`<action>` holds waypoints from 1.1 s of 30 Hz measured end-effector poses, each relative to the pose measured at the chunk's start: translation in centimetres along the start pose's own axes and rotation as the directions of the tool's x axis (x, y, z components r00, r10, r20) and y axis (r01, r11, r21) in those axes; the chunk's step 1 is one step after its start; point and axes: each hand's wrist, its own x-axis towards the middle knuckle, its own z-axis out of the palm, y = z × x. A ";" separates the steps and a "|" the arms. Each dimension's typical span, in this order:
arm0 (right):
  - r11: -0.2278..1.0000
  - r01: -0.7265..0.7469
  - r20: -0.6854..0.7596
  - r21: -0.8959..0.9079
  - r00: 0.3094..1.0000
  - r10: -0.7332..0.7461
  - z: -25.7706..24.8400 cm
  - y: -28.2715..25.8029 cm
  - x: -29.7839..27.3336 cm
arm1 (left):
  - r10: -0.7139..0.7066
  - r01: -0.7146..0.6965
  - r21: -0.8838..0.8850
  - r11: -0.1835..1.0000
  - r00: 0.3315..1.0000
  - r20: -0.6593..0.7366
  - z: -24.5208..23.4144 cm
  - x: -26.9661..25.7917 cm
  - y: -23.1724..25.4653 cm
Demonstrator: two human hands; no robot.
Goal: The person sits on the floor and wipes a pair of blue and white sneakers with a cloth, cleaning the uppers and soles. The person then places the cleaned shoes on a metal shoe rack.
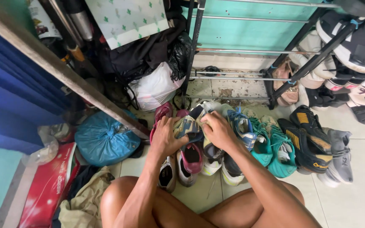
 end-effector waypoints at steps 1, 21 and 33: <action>1.000 -0.005 -0.004 -0.007 1.000 0.005 1.0 -0.7 0.2 | 0.007 -0.007 -0.006 1.000 1.000 0.004 0.1 0.3 0.0; 0.988 -0.152 0.063 0.007 0.986 0.151 -0.6 -3.5 0.6 | -0.236 0.239 -0.027 0.971 0.968 0.087 0.2 0.4 0.2; 0.899 -0.412 -0.133 -0.149 0.909 0.395 -4.7 -1.0 2.7 | -0.292 0.304 -0.082 0.949 0.948 0.126 -0.8 1.5 1.6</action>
